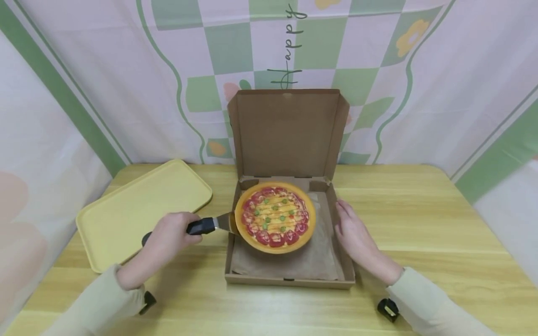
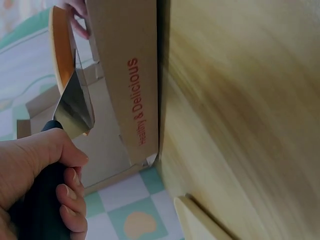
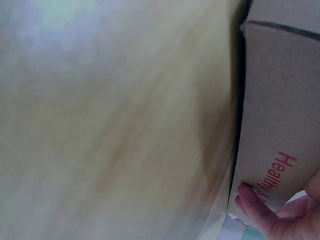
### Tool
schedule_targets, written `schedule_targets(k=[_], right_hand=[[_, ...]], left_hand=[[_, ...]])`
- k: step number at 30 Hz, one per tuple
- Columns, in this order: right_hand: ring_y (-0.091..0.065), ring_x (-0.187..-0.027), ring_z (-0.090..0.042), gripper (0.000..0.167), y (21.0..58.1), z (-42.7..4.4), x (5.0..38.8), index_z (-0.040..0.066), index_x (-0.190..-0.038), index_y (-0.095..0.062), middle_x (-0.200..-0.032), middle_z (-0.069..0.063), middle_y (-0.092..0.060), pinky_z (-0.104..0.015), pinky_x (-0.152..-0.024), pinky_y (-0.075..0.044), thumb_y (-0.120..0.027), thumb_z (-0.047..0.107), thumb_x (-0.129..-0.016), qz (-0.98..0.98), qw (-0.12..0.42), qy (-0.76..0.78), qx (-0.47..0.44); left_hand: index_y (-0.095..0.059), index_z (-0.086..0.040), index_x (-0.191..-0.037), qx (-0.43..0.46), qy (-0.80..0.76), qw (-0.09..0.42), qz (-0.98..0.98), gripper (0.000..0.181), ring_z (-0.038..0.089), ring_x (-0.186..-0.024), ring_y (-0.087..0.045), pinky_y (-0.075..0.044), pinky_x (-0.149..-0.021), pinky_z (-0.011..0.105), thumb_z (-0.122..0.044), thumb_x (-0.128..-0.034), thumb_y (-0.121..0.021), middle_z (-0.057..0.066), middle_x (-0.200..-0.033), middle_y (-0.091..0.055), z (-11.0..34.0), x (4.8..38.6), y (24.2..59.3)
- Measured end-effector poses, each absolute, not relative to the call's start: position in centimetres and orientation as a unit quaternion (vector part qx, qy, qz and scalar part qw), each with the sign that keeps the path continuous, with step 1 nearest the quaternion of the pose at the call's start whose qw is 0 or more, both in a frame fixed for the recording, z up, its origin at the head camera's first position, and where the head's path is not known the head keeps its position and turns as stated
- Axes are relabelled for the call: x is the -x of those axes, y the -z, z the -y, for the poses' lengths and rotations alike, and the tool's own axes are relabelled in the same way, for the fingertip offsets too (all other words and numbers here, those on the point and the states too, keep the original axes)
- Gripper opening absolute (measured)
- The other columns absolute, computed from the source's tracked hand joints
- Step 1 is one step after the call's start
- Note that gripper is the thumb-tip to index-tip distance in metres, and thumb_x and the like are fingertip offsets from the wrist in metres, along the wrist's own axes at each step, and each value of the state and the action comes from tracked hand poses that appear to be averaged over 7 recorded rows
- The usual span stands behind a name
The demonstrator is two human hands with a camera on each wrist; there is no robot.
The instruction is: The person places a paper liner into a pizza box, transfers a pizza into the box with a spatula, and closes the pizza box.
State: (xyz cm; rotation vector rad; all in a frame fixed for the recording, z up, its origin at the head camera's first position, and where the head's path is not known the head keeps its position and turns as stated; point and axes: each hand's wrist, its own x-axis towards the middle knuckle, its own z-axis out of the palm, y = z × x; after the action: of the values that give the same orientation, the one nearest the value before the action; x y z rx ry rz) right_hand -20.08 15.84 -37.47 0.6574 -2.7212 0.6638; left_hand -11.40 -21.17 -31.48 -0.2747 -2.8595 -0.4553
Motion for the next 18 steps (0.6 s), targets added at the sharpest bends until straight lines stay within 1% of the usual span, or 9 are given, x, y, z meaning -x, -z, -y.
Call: schedule_targets(k=[6, 11, 18], right_hand=[[-0.038, -0.119, -0.045, 0.049, 35.6, -15.2, 20.6, -0.021, -0.125, -0.036, -0.132, -0.033, -0.035, -0.049, -0.097, -0.034, -0.051, -0.009, -0.079, 0.941, 0.129, -0.208, -0.233], [-0.036, -0.12, -0.045, 0.05, 34.4, -14.9, 21.0, -0.021, -0.125, -0.035, -0.132, -0.033, -0.034, -0.049, -0.098, -0.033, -0.051, -0.009, -0.079, 0.942, 0.127, -0.196, -0.241], [-0.037, -0.119, -0.045, 0.05, 32.7, -14.3, 21.5, -0.021, -0.124, -0.036, -0.132, -0.033, -0.035, -0.049, -0.097, -0.034, -0.053, -0.009, -0.079, 0.941, 0.138, -0.171, -0.256]], left_hand=[[-0.068, -0.006, -0.08, 0.097, 0.17, 0.128, 0.972, 0.019, 0.01, -0.056, -0.046, -0.038, -0.052, 0.026, -0.006, -0.0625, -0.075, 0.0, -0.072, -0.064, 21.3, 11.5, 32.1], [-0.067, -0.007, -0.078, 0.092, 0.181, 0.127, 0.971, 0.016, 0.01, -0.056, -0.046, -0.04, -0.052, 0.027, -0.007, -0.0633, -0.075, -0.001, -0.071, -0.063, 21.3, 11.6, 32.2], [-0.064, -0.01, -0.072, 0.098, 0.181, 0.133, 0.969, 0.014, 0.009, -0.058, -0.048, -0.042, -0.055, 0.029, -0.006, -0.0633, -0.075, -0.002, -0.069, -0.06, 21.3, 11.7, 32.0]])
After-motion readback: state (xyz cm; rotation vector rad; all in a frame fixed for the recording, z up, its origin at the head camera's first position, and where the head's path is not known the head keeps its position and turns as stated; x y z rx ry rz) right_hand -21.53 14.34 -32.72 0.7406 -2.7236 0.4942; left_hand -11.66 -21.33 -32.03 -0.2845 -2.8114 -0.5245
